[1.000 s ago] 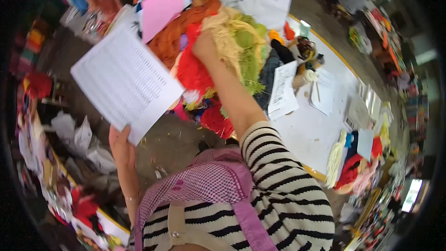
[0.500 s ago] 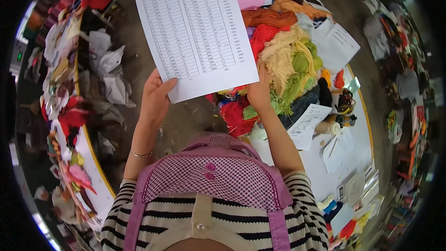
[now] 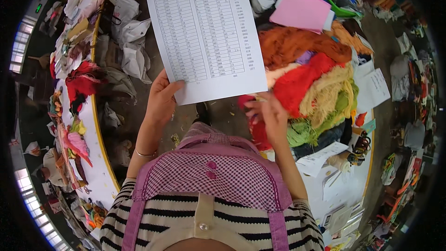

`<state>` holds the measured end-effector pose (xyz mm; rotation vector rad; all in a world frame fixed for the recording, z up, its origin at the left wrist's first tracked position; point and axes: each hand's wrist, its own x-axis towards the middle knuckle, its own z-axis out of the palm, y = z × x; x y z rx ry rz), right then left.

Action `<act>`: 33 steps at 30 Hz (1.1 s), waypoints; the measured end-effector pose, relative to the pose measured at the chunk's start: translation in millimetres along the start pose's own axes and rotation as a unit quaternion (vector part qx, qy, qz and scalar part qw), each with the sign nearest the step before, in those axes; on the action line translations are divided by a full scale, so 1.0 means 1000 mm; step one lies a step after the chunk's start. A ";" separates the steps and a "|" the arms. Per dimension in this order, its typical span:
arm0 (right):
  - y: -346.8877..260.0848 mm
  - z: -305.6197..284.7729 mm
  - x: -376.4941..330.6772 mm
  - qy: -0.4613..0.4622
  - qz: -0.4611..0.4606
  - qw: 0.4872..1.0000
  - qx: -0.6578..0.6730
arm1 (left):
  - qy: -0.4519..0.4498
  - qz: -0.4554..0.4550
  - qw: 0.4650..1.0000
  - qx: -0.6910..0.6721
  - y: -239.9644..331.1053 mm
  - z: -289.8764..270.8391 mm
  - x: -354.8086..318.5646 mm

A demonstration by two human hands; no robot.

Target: The person is checking an inventory list and collecting specific colorful yarn bundles from shelves in a factory storage area.

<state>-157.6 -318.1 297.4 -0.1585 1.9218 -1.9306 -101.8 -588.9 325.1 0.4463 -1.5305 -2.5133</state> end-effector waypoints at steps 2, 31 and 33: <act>-0.016 0.032 0.040 -0.063 -0.003 0.977 0.202 | -0.004 0.009 1.000 -0.006 0.008 -0.026 0.020; -0.083 0.246 0.653 -0.225 -0.083 0.702 -0.670 | 0.350 -0.063 0.927 -0.121 0.118 -0.330 0.397; -0.103 0.268 0.705 -0.320 -0.095 0.665 -0.668 | 0.366 -0.072 0.922 -0.102 0.116 -0.341 0.435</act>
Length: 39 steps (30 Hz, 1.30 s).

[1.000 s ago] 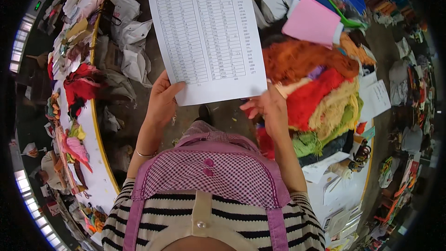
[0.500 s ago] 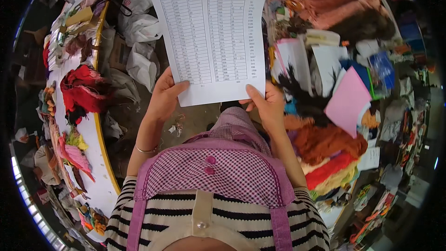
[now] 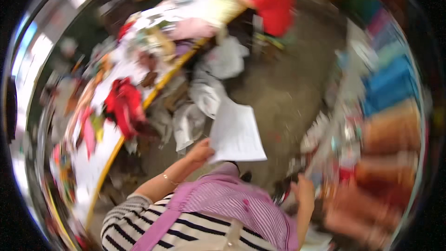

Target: The person is checking an inventory list and collecting specific colorful yarn bundles from shelves in a factory storage area.

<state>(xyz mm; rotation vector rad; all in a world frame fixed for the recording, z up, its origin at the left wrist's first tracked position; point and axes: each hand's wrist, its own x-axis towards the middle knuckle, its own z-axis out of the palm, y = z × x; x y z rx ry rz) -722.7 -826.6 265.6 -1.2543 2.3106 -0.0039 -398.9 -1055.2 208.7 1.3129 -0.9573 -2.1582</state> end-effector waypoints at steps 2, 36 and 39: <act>0.018 -0.023 0.064 -0.027 -0.086 0.993 0.073 | -0.020 0.014 0.998 -0.065 0.004 0.028 0.050; 0.341 -0.323 0.868 -0.018 -0.027 0.999 -0.009 | -0.063 -0.036 0.994 -0.080 0.344 0.521 0.721; 0.320 -0.421 0.973 0.150 -0.113 0.976 0.115 | -0.058 -0.022 0.992 -0.111 0.375 0.554 0.794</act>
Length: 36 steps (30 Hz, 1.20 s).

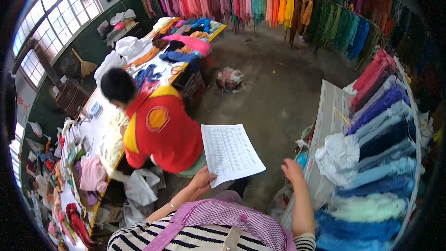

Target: The person is checking an inventory list and collecting specific colorful yarn bundles from shelves in a factory storage area.

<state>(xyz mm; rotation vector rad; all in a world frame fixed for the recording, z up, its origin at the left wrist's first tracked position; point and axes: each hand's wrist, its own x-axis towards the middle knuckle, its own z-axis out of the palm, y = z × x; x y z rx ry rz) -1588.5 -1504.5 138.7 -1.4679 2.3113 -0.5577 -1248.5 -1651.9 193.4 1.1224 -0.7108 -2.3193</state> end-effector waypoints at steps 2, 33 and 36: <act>-0.003 -0.016 0.062 0.005 0.009 0.998 0.060 | 0.011 0.057 0.998 0.036 0.010 0.007 0.057; 0.219 -0.168 0.905 -0.042 -0.084 0.996 0.010 | 0.046 0.343 0.938 0.007 0.501 0.320 0.623; 0.161 -0.178 0.997 -0.001 -0.100 0.988 0.116 | 0.064 0.315 0.947 0.009 0.524 0.310 0.697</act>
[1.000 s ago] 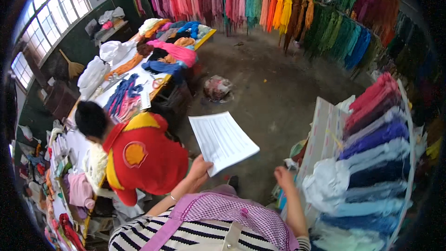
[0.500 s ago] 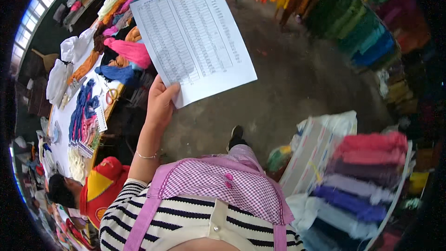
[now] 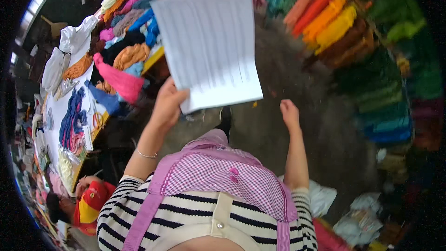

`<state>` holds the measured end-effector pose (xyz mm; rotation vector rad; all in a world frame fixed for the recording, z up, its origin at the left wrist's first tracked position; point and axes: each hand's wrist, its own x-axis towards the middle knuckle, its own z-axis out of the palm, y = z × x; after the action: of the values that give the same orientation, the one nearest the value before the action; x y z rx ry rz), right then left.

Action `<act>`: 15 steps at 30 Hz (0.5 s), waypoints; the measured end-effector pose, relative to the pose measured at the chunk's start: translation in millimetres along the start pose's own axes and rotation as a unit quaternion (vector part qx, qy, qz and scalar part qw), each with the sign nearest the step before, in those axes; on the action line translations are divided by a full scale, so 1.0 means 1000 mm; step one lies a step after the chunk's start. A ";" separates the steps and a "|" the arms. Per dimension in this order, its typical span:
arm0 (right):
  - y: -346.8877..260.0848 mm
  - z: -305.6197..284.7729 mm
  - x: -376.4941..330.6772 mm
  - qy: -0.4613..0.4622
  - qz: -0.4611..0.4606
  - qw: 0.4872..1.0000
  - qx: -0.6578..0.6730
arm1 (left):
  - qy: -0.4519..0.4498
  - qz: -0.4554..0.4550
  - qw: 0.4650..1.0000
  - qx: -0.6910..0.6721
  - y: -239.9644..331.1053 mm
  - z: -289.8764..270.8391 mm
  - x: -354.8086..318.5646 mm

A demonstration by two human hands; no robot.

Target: The person is checking an inventory list and collecting specific colorful yarn bundles from shelves in a factory storage area.

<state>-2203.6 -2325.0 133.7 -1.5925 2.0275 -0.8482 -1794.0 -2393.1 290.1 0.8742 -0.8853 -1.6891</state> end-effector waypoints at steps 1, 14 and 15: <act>-0.007 0.007 0.020 -0.007 -0.008 0.998 0.056 | 0.002 -0.038 0.999 -0.030 -0.015 0.002 0.022; 0.123 0.018 0.121 -0.412 0.233 0.872 -0.126 | 0.014 -0.155 0.983 -0.099 -0.038 0.026 0.318; 0.128 0.022 0.149 -0.418 0.237 0.867 -0.131 | 0.047 -0.124 0.987 -0.092 -0.035 0.018 0.342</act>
<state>-2317.7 -2454.0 35.3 -1.1662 1.7535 0.2937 -1907.4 -2710.8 220.7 0.9603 -0.5634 -1.8924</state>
